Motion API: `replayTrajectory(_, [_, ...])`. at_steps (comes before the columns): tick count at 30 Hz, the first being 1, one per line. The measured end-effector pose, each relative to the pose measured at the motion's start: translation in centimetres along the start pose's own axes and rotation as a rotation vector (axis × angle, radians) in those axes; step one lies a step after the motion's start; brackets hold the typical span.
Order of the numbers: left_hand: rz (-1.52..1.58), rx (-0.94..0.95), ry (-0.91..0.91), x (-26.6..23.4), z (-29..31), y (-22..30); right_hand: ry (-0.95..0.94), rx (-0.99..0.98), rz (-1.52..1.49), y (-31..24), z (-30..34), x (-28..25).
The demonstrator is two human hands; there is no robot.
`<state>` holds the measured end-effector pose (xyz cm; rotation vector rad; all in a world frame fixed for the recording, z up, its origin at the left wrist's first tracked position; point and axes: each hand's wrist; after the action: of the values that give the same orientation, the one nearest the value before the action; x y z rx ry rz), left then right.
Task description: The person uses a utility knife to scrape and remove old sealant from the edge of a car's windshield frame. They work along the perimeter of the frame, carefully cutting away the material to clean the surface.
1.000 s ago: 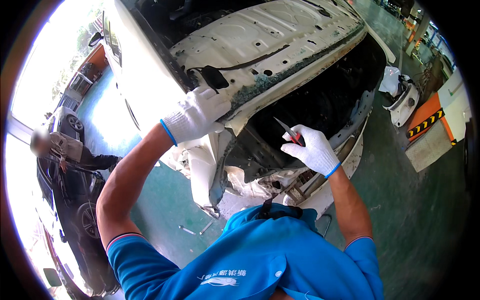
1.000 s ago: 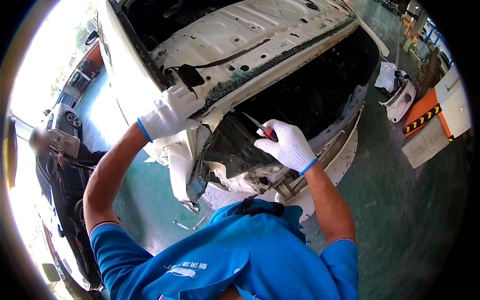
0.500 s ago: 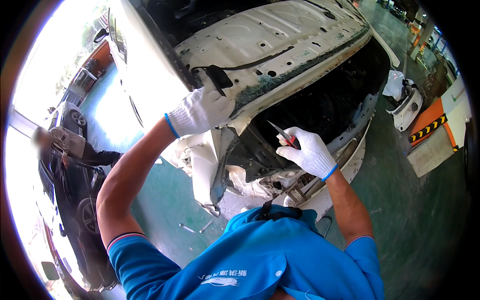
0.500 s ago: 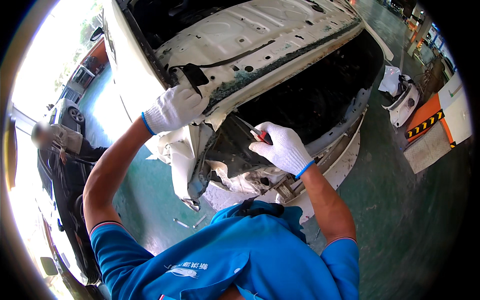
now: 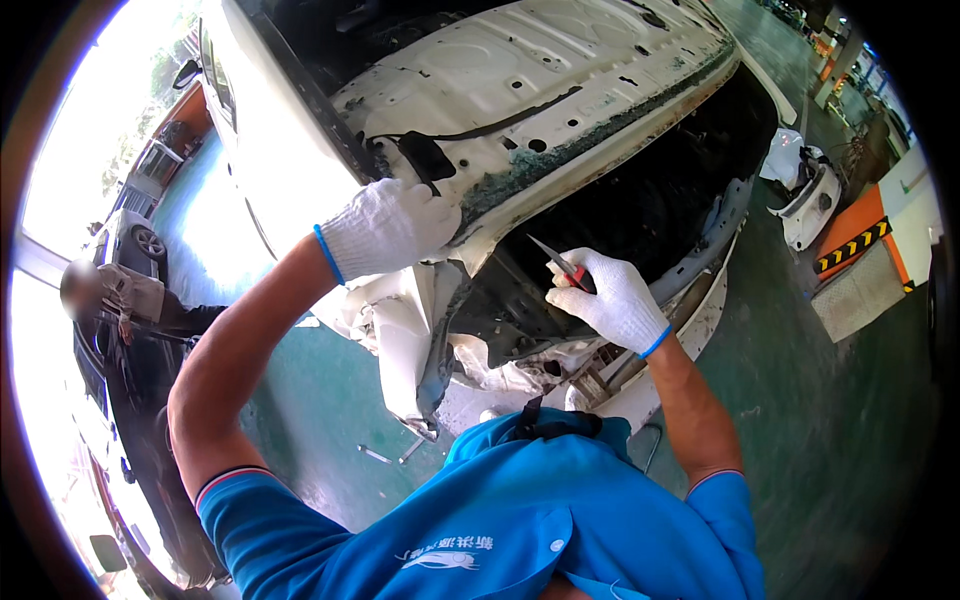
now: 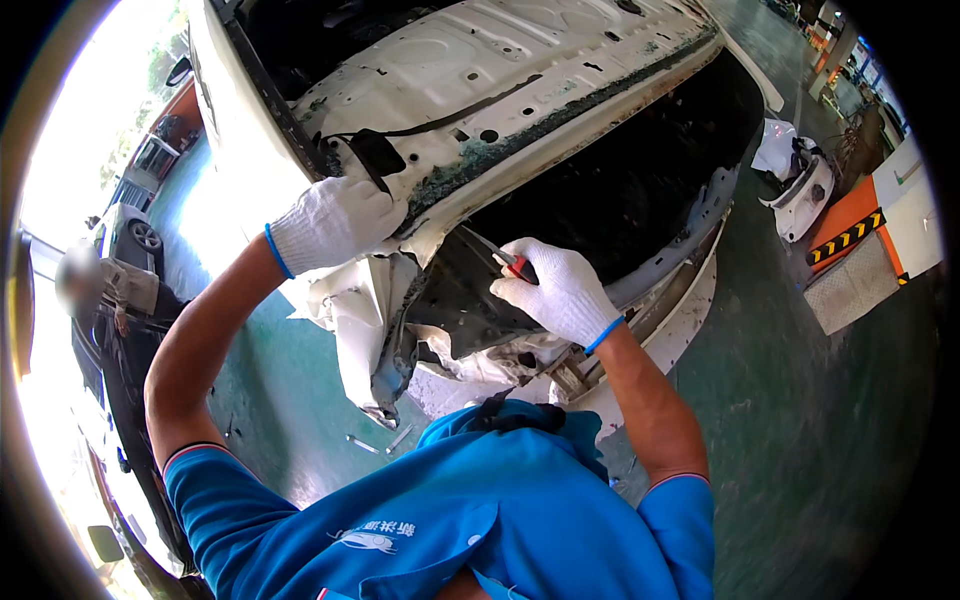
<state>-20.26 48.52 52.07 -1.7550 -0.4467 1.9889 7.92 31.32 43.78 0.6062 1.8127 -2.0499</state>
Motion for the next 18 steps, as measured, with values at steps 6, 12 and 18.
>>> replayTrajectory(6, [-0.024,0.019,0.074,0.4,0.0,0.0,0.011,-0.027,0.032,0.3,-0.6,0.0])
replayTrajectory(12, [0.048,-0.047,0.273,0.9,-0.3,-0.3,0.034,-0.188,0.122,0.4,-1.6,1.3])
replayTrajectory(18, [0.352,-0.118,0.328,1.2,-0.1,-1.4,-0.083,-0.201,0.099,-1.3,-2.0,1.5])
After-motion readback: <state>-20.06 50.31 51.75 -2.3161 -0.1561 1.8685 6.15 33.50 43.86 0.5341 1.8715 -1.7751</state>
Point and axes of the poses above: each hand's wrist, its own z-axis away from the middle knuckle, its own x-axis out of the palm, y = z × x, and after that the axes turned 12 degrees about x, right-handed
